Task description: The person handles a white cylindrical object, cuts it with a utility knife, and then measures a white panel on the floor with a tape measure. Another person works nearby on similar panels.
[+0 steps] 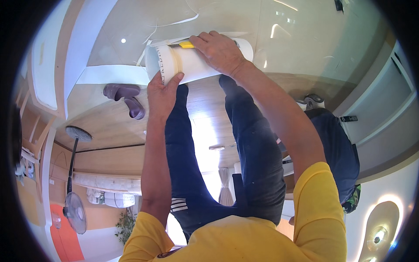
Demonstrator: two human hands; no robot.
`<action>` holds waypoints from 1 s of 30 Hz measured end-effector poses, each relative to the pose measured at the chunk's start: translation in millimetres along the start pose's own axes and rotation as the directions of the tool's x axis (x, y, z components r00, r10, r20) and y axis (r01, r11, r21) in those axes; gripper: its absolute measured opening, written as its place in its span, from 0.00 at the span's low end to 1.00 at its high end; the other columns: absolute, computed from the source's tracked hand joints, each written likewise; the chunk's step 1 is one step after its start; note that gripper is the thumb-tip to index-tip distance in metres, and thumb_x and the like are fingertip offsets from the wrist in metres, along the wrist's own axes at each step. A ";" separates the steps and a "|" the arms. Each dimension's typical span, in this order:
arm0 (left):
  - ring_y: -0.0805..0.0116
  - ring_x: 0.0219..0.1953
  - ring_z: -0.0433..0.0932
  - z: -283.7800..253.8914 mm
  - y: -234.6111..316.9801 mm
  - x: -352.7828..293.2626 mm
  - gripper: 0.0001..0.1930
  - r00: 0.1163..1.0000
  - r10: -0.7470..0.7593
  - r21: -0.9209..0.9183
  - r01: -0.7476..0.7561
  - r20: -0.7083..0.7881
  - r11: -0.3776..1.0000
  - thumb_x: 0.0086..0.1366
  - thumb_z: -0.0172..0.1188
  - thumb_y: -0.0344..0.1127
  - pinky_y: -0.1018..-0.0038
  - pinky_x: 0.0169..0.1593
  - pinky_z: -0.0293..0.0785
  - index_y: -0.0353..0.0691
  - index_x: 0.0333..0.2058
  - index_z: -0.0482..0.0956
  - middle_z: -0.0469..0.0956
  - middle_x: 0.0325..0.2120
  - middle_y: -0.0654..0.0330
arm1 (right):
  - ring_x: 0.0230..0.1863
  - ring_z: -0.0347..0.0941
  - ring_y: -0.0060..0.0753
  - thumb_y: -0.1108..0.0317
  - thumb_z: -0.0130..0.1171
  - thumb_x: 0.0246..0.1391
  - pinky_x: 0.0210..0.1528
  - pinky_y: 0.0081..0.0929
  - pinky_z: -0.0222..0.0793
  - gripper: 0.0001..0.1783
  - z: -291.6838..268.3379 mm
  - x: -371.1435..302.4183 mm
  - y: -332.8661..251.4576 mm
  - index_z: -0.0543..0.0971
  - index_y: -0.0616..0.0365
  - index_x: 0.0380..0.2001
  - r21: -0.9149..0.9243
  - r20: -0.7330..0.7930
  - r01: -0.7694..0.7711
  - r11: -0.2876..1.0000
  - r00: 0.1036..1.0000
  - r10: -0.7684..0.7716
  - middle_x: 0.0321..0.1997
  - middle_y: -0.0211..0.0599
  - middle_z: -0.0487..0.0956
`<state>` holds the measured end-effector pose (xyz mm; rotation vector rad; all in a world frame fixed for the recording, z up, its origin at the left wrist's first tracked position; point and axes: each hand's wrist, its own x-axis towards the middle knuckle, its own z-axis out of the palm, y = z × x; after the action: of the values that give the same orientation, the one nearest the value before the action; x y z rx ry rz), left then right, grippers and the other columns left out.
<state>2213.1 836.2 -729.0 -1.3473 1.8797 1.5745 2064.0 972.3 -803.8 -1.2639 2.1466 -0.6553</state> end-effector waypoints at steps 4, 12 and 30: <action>0.69 0.38 0.80 -2.1 6.5 -5.0 0.17 1.000 -0.020 0.064 0.019 0.012 0.998 0.63 0.65 0.38 0.71 0.46 0.74 0.33 0.46 0.80 0.84 0.36 0.54 | 0.38 0.75 0.40 0.73 0.61 0.52 0.41 0.33 0.75 0.18 2.0 -9.8 16.0 0.76 0.56 0.48 -0.094 0.153 -0.154 0.984 0.974 0.167 0.37 0.35 0.78; 0.53 0.40 0.82 -1.5 -0.5 2.3 0.17 1.000 -0.005 0.003 0.005 0.022 1.000 0.62 0.65 0.37 0.66 0.46 0.74 0.35 0.46 0.79 0.83 0.38 0.49 | 0.40 0.76 0.44 0.75 0.57 0.54 0.42 0.35 0.74 0.17 -19.2 -54.5 11.7 0.76 0.57 0.48 0.132 -0.069 -0.188 0.973 0.978 0.198 0.38 0.40 0.78; 0.63 0.39 0.82 -1.5 6.7 2.5 0.18 0.997 0.041 0.119 -0.048 0.061 0.992 0.63 0.65 0.38 0.69 0.46 0.75 0.32 0.46 0.79 0.84 0.37 0.51 | 0.37 0.75 0.40 0.74 0.60 0.52 0.39 0.31 0.75 0.18 -3.0 -3.3 -4.9 0.78 0.55 0.48 0.075 -0.067 -0.047 0.996 0.996 0.052 0.37 0.35 0.79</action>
<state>2206.9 833.3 -726.5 -1.2030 1.9486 1.4791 2066.3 973.4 -797.7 -1.1612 2.1810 -0.7601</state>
